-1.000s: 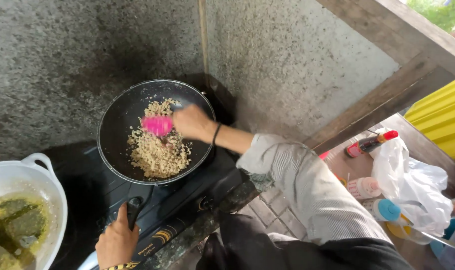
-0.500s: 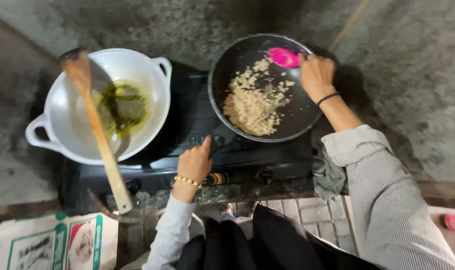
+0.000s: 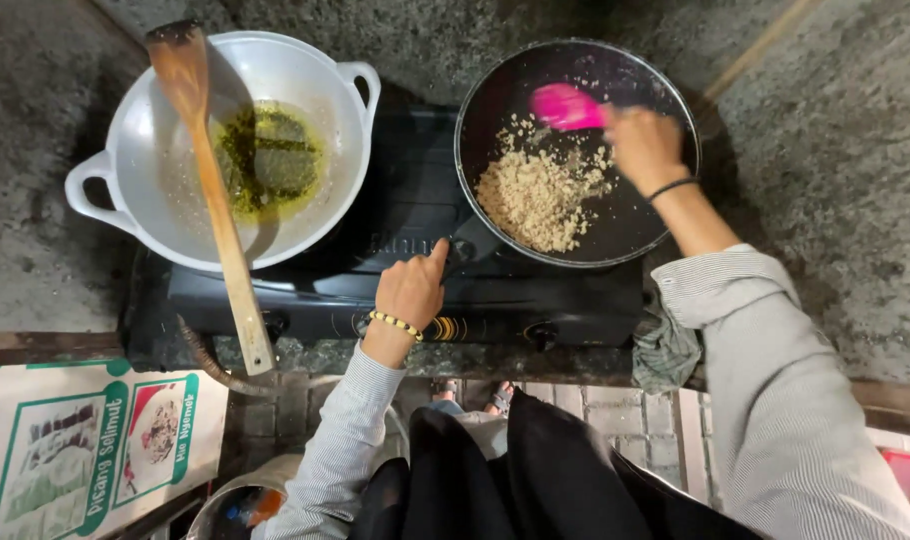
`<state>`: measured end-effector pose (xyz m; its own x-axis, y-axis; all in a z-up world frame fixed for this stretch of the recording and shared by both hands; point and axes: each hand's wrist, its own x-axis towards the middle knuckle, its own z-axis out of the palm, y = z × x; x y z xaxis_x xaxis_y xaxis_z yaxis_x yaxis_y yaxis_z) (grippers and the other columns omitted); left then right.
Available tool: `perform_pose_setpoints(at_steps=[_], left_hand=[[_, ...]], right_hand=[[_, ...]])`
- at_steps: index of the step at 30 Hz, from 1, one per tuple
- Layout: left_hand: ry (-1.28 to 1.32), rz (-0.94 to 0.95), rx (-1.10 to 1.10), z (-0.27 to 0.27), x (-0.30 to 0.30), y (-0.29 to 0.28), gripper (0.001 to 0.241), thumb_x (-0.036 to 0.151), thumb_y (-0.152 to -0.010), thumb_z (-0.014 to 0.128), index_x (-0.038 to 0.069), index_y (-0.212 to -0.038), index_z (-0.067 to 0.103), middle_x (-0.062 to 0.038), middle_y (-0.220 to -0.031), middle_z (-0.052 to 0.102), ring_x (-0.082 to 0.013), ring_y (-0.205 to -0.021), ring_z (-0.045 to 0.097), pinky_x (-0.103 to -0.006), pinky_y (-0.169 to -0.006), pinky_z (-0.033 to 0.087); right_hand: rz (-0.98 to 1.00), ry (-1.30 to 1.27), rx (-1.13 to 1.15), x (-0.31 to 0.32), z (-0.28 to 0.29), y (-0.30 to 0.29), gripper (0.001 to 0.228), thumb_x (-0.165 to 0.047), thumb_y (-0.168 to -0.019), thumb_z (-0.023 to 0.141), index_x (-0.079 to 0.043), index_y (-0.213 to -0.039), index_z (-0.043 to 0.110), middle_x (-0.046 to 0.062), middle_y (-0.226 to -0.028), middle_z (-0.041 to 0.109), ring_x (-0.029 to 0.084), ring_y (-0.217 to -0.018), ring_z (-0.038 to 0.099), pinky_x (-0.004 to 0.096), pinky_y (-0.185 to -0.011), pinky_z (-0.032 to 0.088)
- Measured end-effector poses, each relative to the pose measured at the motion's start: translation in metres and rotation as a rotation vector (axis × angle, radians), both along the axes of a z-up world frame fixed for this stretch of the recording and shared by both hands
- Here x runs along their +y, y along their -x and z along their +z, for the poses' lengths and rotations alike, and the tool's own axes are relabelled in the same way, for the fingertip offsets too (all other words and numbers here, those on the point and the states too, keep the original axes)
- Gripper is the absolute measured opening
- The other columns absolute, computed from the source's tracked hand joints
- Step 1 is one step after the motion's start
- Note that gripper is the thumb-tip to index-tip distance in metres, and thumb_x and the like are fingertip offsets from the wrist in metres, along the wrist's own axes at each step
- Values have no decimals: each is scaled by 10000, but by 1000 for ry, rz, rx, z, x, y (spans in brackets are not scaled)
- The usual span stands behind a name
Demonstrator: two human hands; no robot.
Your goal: Stirring and sautéing minced ingredients in a frying pan on a gas stove using a spatula.
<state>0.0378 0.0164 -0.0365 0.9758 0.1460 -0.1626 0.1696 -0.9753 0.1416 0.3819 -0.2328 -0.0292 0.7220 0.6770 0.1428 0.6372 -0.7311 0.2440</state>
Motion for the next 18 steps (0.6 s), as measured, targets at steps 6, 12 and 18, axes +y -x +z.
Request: perform_pose_setpoints(at_steps=[6, 12, 18], left_hand=[[-23, -5, -3, 1, -1, 0, 758, 268, -800, 795, 146, -1474, 471, -132, -848, 730, -358, -762, 751, -488, -651, 638], [-25, -2, -15, 1, -2, 1, 734, 235, -806, 792, 136, -1467, 488, -137, -840, 733, -350, -755, 752, -475, -647, 639], [-35, -18, -37, -13, 2, 0, 751, 257, -795, 805, 135, -1466, 491, -132, -841, 737, -350, -749, 753, -490, -633, 635]], right_hand=[[312, 84, 381, 9, 115, 105, 317, -177, -1000, 622, -137, -1288, 747, 188, -982, 781, 372, -977, 751, 498, -871, 586], [314, 267, -17, -7, 127, 167, 321, -417, -1090, 467, -246, -957, 704, 8, -698, 698, 197, -636, 732, 364, -610, 615], [131, 260, 129, -55, 46, 52, 536, -438, -1119, 440, -116, -812, 739, 132, -736, 730, 352, -721, 754, 440, -629, 608]])
